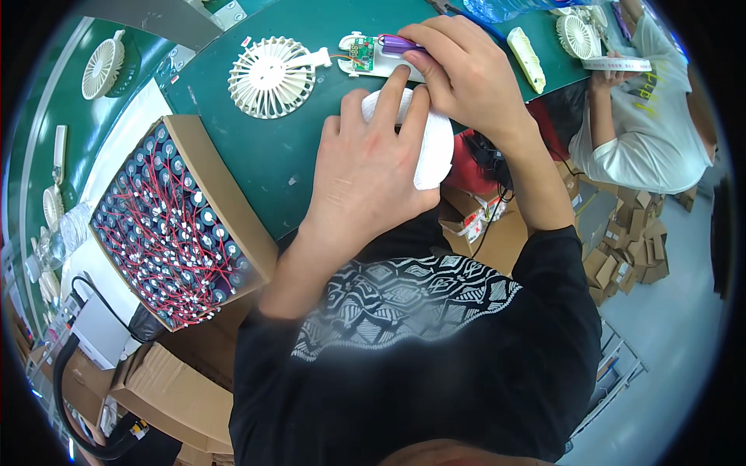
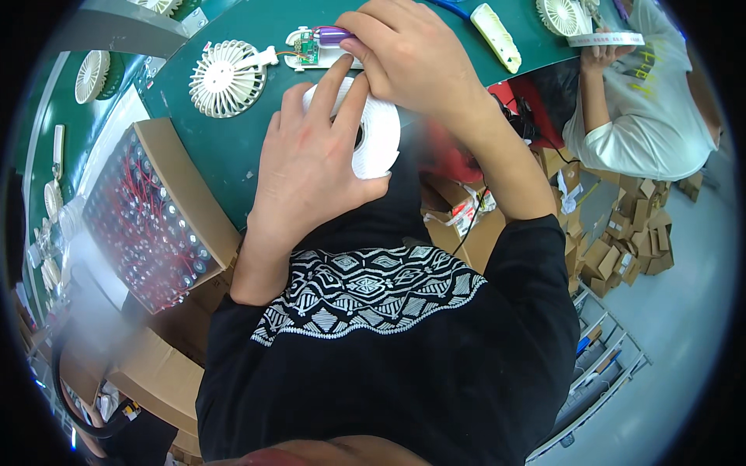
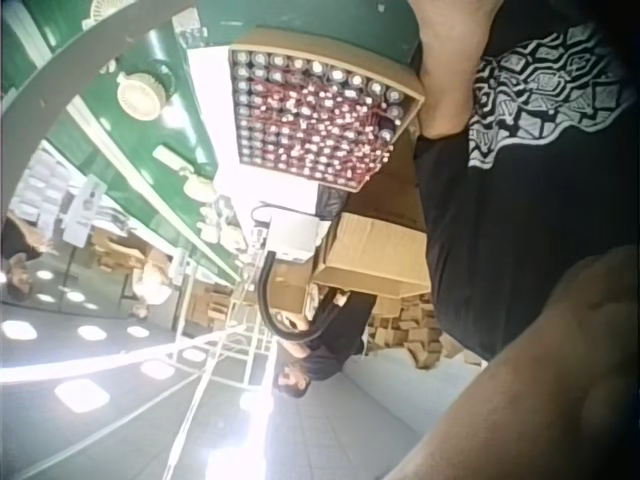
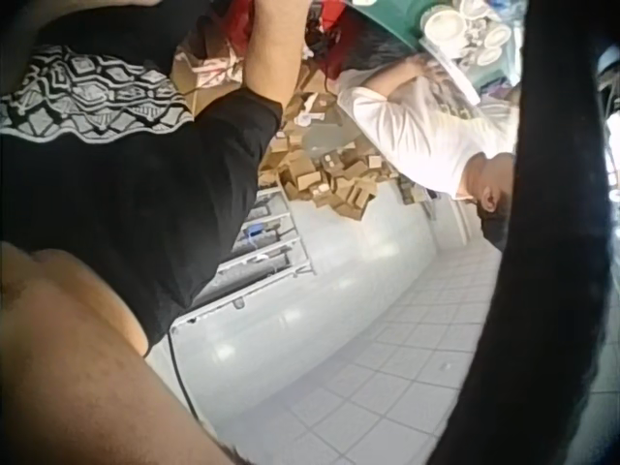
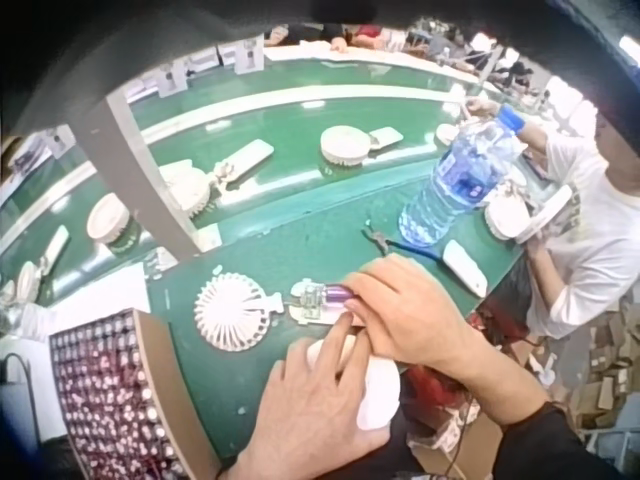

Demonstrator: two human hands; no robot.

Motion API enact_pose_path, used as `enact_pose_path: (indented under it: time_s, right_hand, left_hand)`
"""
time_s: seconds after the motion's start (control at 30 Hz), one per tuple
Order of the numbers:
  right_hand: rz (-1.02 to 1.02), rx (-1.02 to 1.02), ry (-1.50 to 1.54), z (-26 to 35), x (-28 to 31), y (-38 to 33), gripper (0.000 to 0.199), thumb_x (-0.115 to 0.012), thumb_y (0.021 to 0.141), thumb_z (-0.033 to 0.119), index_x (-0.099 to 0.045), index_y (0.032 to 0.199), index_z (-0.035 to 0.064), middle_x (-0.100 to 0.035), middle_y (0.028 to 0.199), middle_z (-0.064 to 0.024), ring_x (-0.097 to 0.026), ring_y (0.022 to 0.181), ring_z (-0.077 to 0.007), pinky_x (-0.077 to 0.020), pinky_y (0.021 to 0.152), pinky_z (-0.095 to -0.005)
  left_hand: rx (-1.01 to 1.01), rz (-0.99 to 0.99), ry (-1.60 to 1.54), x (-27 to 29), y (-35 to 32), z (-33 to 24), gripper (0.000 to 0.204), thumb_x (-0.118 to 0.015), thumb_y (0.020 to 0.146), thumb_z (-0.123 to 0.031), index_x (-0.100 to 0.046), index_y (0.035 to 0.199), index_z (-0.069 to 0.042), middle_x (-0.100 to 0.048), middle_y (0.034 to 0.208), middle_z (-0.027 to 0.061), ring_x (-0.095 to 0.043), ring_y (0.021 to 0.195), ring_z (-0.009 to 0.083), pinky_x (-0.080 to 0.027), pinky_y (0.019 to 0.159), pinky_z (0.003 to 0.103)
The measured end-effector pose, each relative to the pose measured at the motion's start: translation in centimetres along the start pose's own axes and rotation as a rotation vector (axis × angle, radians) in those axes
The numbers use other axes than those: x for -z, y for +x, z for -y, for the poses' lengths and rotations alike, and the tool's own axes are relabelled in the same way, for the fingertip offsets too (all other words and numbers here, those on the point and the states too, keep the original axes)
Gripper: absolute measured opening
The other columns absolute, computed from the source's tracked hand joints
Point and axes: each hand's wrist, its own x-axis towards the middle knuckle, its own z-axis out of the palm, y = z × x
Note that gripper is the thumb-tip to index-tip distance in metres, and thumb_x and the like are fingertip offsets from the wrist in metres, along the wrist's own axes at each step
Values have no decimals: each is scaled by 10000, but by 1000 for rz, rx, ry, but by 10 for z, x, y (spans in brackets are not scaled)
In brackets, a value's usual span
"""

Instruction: Assembling components of small portable fans at a factory workbench.

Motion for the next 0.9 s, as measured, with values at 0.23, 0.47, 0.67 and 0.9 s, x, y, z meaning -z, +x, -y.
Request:
enact_pose_path:
  time_s: [0.23,0.47,0.67,0.9]
  right_hand:
    - [49,-41,36,0,-4,-5,226,-769,856,81,-720,1074,47,-709,995,-95,-671,867,-294,-552,757,-371]
    - [76,-56,37,-1,-8,-8,233,-775,856,90,-723,1080,51,-712,998,-95,-675,875,-292,-555,761,-369]
    - [57,-37,44,-10,-16,-16,245,-787,852,112,-738,1087,61,-726,996,-96,-683,887,-285,-561,766,-364]
    - [72,-54,41,-6,-18,-14,215,-777,854,150,-736,1041,53,-718,958,-86,-671,869,-287,-541,768,-401]
  left_hand:
    - [-3,13,-16,0,-3,0,920,-838,608,-334,-515,1436,-95,-501,1453,126,-521,1226,395,-503,973,472]
    - [7,21,-10,-3,-5,1,927,-840,608,-332,-512,1443,-98,-493,1447,145,-515,1233,394,-495,989,471]
    - [4,61,-16,-3,-3,3,919,-844,608,-332,-521,1436,-97,-485,1447,140,-515,1233,393,-494,991,469]
    - [0,32,-54,-4,-4,6,910,-852,602,-311,-530,1426,-99,-466,1453,178,-516,1228,397,-492,996,468]
